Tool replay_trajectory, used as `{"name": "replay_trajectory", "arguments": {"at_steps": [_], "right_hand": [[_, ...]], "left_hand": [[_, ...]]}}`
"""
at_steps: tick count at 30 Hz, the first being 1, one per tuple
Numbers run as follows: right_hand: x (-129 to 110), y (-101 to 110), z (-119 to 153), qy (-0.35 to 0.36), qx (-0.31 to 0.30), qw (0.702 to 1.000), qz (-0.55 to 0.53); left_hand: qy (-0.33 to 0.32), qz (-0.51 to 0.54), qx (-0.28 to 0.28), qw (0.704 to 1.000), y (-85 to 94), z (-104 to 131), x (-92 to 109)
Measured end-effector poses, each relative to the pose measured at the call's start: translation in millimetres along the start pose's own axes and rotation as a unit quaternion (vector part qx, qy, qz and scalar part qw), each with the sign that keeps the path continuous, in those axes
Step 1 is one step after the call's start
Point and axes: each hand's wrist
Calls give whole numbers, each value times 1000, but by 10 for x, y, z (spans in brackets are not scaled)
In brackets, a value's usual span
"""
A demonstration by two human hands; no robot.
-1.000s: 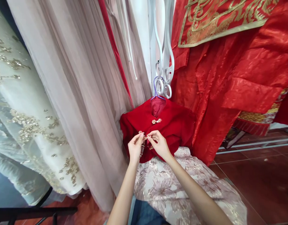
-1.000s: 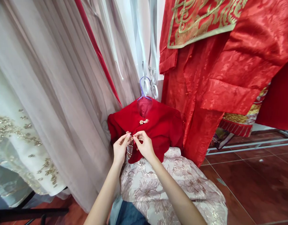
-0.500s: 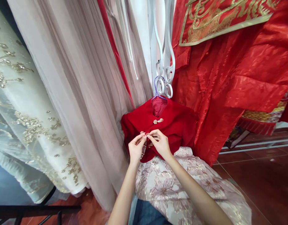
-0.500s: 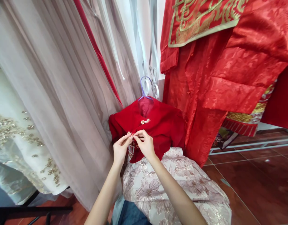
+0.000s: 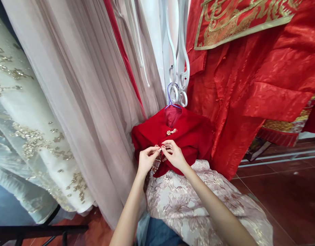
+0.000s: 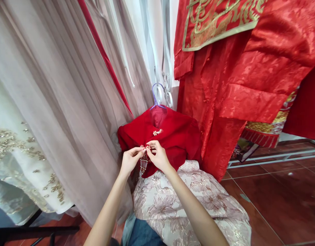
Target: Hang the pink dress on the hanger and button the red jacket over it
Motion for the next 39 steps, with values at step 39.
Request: {"name": "replay_trajectory", "arguments": {"at_steps": [39], "right_hand": [[206, 486, 958, -76, 44, 990, 109]], "left_hand": [[161, 255, 261, 917, -870, 274, -968]]}}
Point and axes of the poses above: each hand's wrist, its own z-axis away from the middle knuckle, its own y-axis out of the back of the hand, x = y × z, and after that the axes turned 7 degrees about y, right-handed
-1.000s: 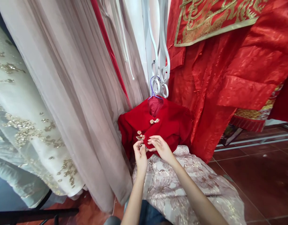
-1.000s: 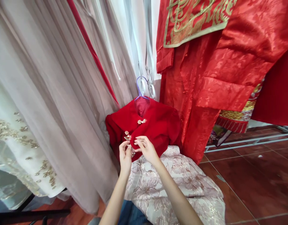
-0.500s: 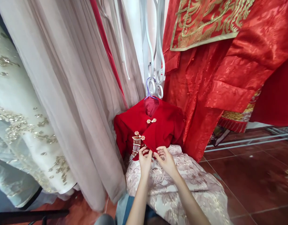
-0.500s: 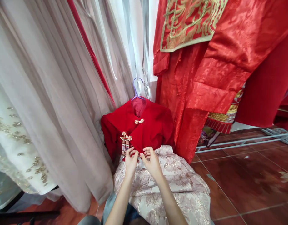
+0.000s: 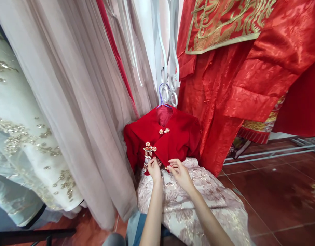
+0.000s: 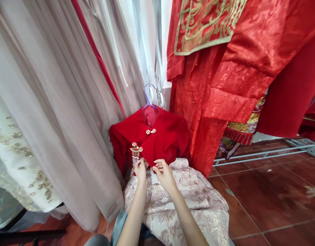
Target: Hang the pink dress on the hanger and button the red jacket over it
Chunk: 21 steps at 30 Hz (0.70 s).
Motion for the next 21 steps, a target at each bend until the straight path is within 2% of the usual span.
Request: {"name": "replay_trajectory", "arguments": {"at_steps": [3, 8, 12, 18, 21], "right_hand": [[36, -60, -27, 6, -5, 1000, -2], [62, -167, -111, 14, -29, 999, 0], [35, -241, -170, 28, -19, 999, -1], [11, -347, -199, 44, 22, 999, 7], [5, -375, -194, 58, 20, 998, 20]], "left_hand": [[-13, -7, -12, 1000, 169, 95, 42], [-6, -38, -79, 996, 347, 160, 195], [-13, -52, -102, 993, 360, 147, 274], [-19, -60, -118, 991, 355, 131, 286], [-22, -93, -133, 986, 373, 121, 321]]}}
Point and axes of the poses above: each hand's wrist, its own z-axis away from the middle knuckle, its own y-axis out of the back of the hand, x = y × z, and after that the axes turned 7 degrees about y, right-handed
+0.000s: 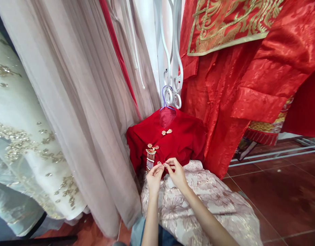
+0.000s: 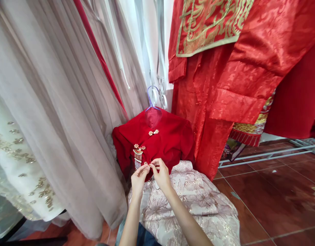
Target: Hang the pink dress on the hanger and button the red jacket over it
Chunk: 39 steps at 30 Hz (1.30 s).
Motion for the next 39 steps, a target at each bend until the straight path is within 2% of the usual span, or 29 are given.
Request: {"name": "replay_trajectory", "arguments": {"at_steps": [6, 11, 16, 21, 26, 32, 36, 39], "right_hand": [[19, 17, -8, 28, -46, 998, 11], [63, 56, -75, -4, -101, 994, -46], [69, 102, -153, -3, -144, 988, -61], [73, 126, -168, 2, -149, 987, -56], [84, 143, -133, 15, -157, 987, -41], [73, 161, -82, 21, -150, 988, -32], [57, 169, -85, 21, -156, 987, -28], [81, 175, -80, -15, -143, 988, -62]], "left_hand": [[-15, -29, -3, 999, 35, -2, 47], [-6, -43, -21, 999, 59, -26, 26], [6, -30, -32, 999, 46, -9, 26], [-17, -58, -60, 996, 30, 8, 63], [-113, -115, -59, 985, 75, -42, 28], [-57, -30, -99, 993, 22, -34, -34], [-61, -30, -100, 993, -11, -21, -19], [-64, -27, -85, 994, -26, -6, -10]]}}
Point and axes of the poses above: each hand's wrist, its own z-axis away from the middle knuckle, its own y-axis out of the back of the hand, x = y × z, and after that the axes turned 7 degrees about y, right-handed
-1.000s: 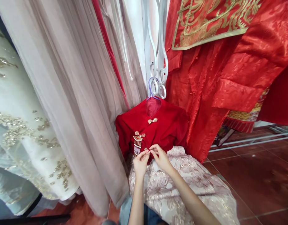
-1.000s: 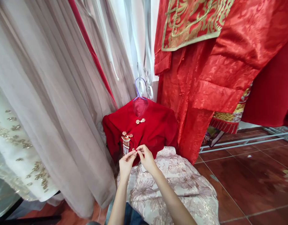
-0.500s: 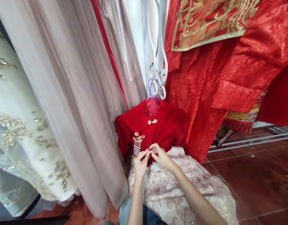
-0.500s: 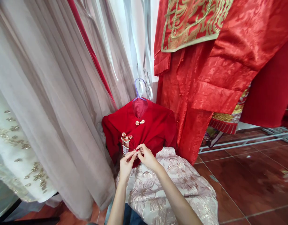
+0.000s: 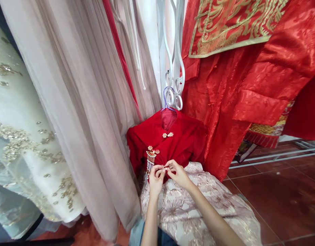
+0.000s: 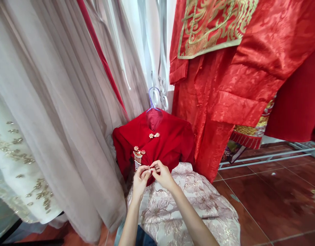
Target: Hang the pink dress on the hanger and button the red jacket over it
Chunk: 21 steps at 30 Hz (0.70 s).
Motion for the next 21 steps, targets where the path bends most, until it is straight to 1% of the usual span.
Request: {"name": "replay_trajectory", "arguments": {"at_steps": [4, 8, 11, 13, 18, 21], "right_hand": [[87, 1, 25, -41, 59, 996, -49], [150, -32, 24, -49, 87, 992, -75], [148, -69, 9, -42, 91, 991, -87], [132, -85, 5, -34, 90, 992, -83], [92, -90, 11, -39, 77, 996, -34], [66, -84, -7, -33, 54, 998, -7]], "left_hand": [[2, -4, 9, 1000, -43, 23, -23], [20, 21, 24, 999, -51, 26, -80], [23, 33, 20, 999, -24, 26, -85], [13, 23, 12, 1000, -7, 36, -59], [19, -18, -25, 999, -25, 68, -21], [-29, -52, -13, 998, -66, 61, -74]]}}
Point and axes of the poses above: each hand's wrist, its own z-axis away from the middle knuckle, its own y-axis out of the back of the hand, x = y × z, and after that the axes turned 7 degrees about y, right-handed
